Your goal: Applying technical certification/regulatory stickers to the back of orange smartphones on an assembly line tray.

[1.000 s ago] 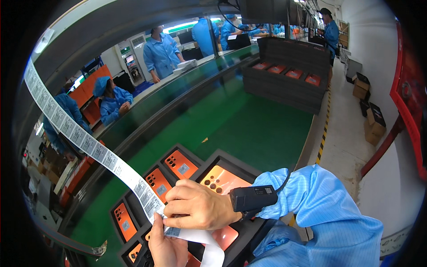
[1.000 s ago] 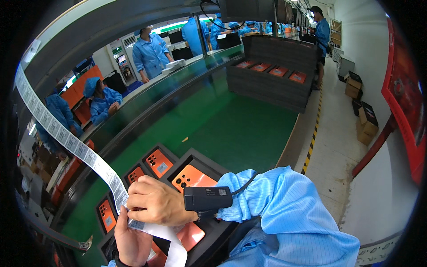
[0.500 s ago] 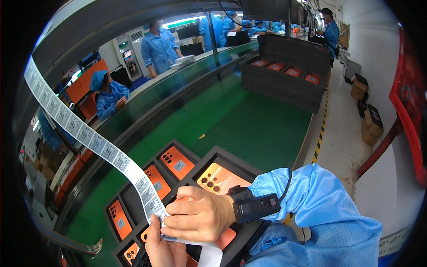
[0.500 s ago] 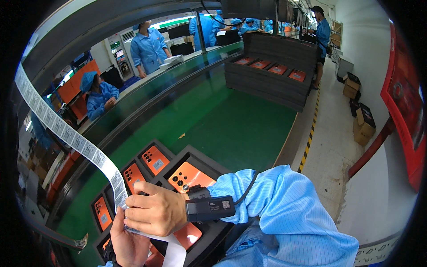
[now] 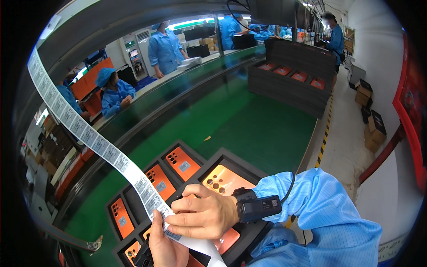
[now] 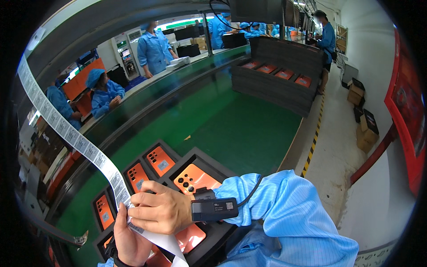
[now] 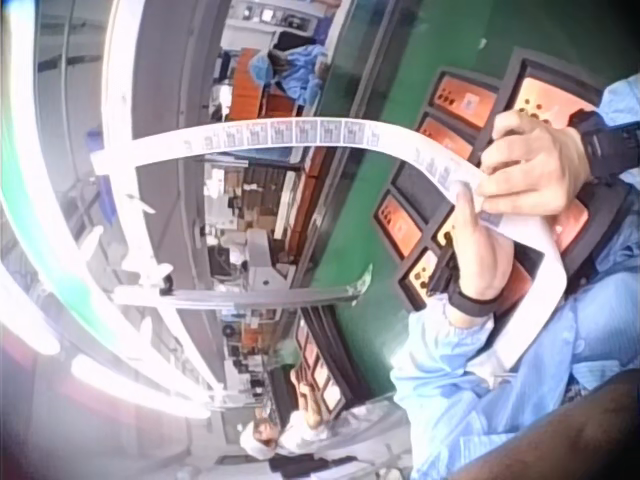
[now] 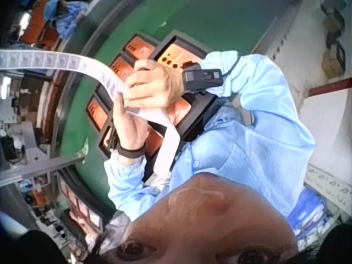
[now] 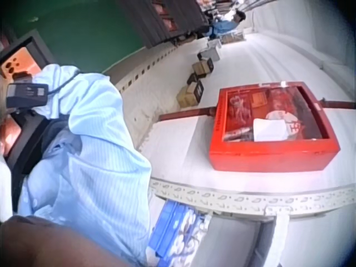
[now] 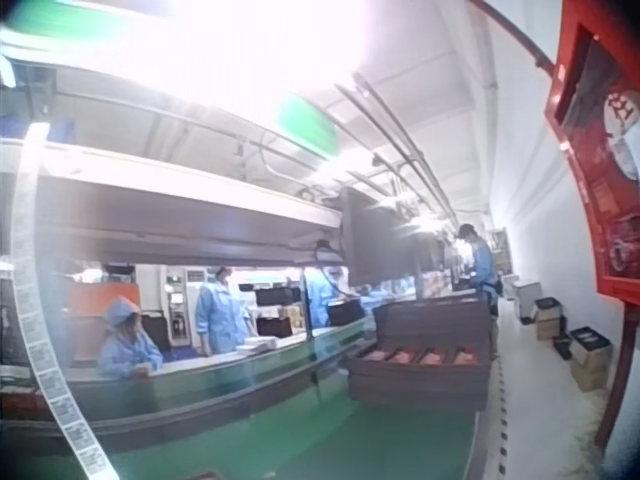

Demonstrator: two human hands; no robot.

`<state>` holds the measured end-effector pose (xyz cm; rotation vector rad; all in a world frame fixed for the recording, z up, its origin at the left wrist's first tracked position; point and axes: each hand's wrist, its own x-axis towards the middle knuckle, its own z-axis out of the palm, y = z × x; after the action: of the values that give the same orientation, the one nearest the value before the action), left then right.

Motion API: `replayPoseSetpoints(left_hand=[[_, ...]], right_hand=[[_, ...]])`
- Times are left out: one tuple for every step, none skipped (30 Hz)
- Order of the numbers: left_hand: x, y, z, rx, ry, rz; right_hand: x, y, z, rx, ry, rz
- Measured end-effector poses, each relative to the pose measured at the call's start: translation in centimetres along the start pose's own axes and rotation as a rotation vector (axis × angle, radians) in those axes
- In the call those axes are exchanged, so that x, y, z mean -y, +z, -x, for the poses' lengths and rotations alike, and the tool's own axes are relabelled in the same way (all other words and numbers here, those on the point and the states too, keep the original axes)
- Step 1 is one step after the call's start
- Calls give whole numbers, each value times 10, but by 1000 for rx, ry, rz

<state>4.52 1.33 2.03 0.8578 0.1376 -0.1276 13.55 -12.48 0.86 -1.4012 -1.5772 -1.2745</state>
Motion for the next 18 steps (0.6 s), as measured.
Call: replayPoseSetpoints(left_hand=[[0, 0, -1, 1, 4, 0], [0, 1, -3, 2, 15, 9], [1, 0, -3, 4, 26, 17], [1, 0, -3, 3, 28, 18], [3, 0, -3, -15, 35, 21], [4, -1, -2, -35, 42, 25], [4, -6, -1, -37, 45, 25], [3, -8, 1, -24, 49, -21], [2, -8, 4, -14, 52, -68], [1, -9, 5, -24, 55, -69], [0, -9, 5, -18, 70, -72], [0, -6, -1, -1, 67, -76], [1, -4, -8, -5, 49, -80], [2, -2, -13, -5, 109, -121], [2, -1, -14, -13, 172, -161], [2, 3, -17, -33, 201, -168], [-1, 5, -18, 15, 199, -193], [-4, 1, -19, 1, 151, -284]], right_hand=[[0, 0, 0, -1, -4, -1], [0, 1, 1, 6, -1, -3], [1, 2, 1, 13, 2, -5], [2, 2, 0, 13, 0, -7], [2, 3, 0, 16, -3, -12], [3, 3, 0, 18, -4, -18], [4, 4, 0, 17, -6, -21], [5, 4, -1, 15, -18, -26], [6, 4, -2, 12, -28, -33], [7, 4, -3, 8, -28, -43], [9, 3, -4, 3, -18, -94], [8, -2, -4, 4, 6, -129], [6, -11, -2, 15, 53, -161], [4, -22, -6, -5, 113, -177], [4, -32, -12, -26, 173, -202], [1, -45, -17, -21, 208, -191], [-1, -58, -21, -16, 248, -181], [-5, -68, -21, -31, 267, -176]])
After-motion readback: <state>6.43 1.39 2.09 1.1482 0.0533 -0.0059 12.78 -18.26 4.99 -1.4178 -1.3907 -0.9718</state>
